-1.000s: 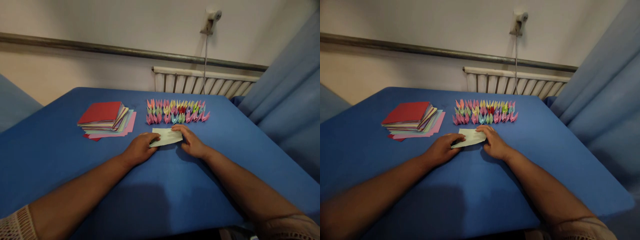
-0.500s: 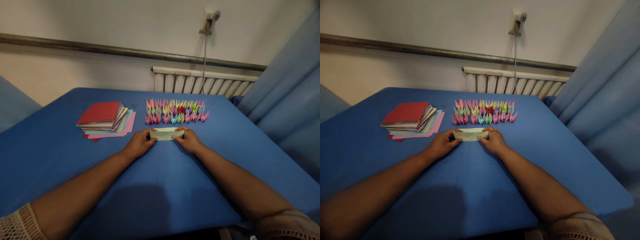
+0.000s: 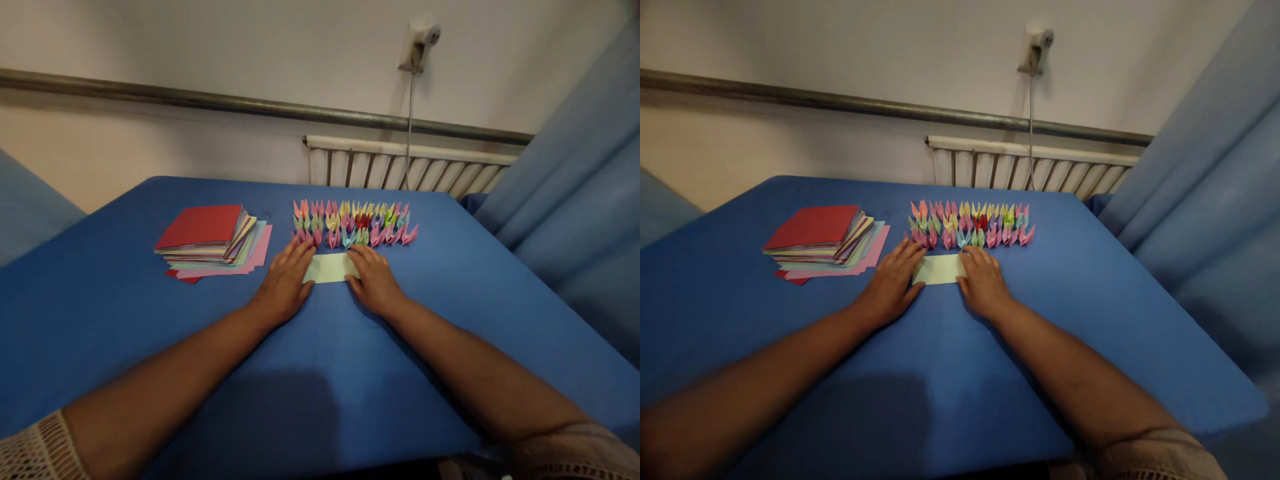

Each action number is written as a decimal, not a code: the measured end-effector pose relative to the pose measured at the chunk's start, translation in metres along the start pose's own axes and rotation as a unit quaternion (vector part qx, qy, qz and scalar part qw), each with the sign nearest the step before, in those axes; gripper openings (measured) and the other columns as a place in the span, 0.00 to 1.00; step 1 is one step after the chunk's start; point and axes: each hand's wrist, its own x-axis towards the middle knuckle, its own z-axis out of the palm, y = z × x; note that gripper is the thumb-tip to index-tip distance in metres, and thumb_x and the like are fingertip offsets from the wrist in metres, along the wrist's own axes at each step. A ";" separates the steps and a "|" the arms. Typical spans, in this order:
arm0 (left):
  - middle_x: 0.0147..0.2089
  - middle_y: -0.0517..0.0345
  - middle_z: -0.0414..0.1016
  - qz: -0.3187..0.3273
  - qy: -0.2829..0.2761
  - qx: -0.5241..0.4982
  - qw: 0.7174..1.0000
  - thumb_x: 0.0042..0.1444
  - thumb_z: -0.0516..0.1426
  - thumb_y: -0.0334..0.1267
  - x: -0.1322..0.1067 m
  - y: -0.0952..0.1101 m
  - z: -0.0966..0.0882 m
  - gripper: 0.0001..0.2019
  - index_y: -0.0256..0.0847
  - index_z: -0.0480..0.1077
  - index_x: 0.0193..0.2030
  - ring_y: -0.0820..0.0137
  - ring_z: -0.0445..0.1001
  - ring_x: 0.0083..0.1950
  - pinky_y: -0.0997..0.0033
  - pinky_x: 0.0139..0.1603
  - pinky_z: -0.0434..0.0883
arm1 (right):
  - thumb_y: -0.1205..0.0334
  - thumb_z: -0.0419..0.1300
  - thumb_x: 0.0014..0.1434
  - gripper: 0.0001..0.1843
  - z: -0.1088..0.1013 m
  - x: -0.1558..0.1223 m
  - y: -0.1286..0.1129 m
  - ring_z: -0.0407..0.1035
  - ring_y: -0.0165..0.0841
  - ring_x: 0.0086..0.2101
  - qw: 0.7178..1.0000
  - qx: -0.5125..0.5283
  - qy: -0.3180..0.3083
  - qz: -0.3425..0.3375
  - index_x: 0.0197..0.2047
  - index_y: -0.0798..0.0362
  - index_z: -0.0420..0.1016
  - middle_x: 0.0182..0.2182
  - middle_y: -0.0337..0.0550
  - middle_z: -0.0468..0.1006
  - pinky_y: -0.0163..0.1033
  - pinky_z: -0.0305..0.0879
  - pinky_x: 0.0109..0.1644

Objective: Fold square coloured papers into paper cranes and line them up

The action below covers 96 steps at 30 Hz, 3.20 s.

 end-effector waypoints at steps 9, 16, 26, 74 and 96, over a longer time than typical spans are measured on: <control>0.71 0.38 0.47 0.088 -0.166 -0.003 0.982 0.60 0.45 0.61 -0.008 0.010 0.004 0.40 0.32 0.47 0.70 0.53 0.43 0.73 0.51 0.69 0.47 | 0.42 0.46 0.64 0.39 0.001 -0.011 -0.019 0.42 0.45 0.67 0.985 -0.016 -0.148 -0.082 0.69 0.59 0.48 0.67 0.57 0.51 0.52 0.44 0.67; 0.71 0.29 0.45 0.003 -0.172 0.038 0.984 0.56 0.45 0.67 -0.012 0.008 0.001 0.48 0.24 0.48 0.69 0.45 0.43 0.72 0.48 0.68 0.46 | 0.36 0.45 0.62 0.45 0.005 -0.012 -0.014 0.42 0.51 0.66 0.989 -0.040 -0.139 -0.013 0.69 0.64 0.47 0.67 0.63 0.48 0.57 0.44 0.66; 0.71 0.36 0.48 0.105 -0.192 0.008 0.976 0.58 0.45 0.64 -0.019 0.017 -0.008 0.42 0.33 0.50 0.69 0.51 0.47 0.71 0.51 0.67 0.48 | 0.41 0.47 0.63 0.39 -0.012 -0.022 -0.030 0.40 0.49 0.67 0.980 -0.052 -0.167 -0.098 0.68 0.59 0.51 0.68 0.55 0.50 0.56 0.43 0.66; 0.71 0.46 0.52 0.108 -0.148 -0.001 0.983 0.63 0.44 0.58 -0.013 0.002 -0.001 0.33 0.38 0.52 0.68 0.56 0.47 0.72 0.53 0.69 0.48 | 0.49 0.51 0.63 0.26 0.010 0.000 0.005 0.56 0.46 0.60 0.991 0.020 -0.036 0.125 0.57 0.58 0.65 0.61 0.57 0.63 0.54 0.52 0.61; 0.63 0.46 0.65 0.058 -0.077 -0.162 0.982 0.61 0.53 0.45 -0.014 0.000 0.000 0.31 0.43 0.50 0.69 0.60 0.65 0.63 0.56 0.62 0.63 | 0.63 0.61 0.54 0.03 0.013 0.000 0.006 0.65 0.40 0.52 0.973 0.217 0.082 -0.007 0.31 0.50 0.70 0.52 0.47 0.70 0.50 0.60 0.56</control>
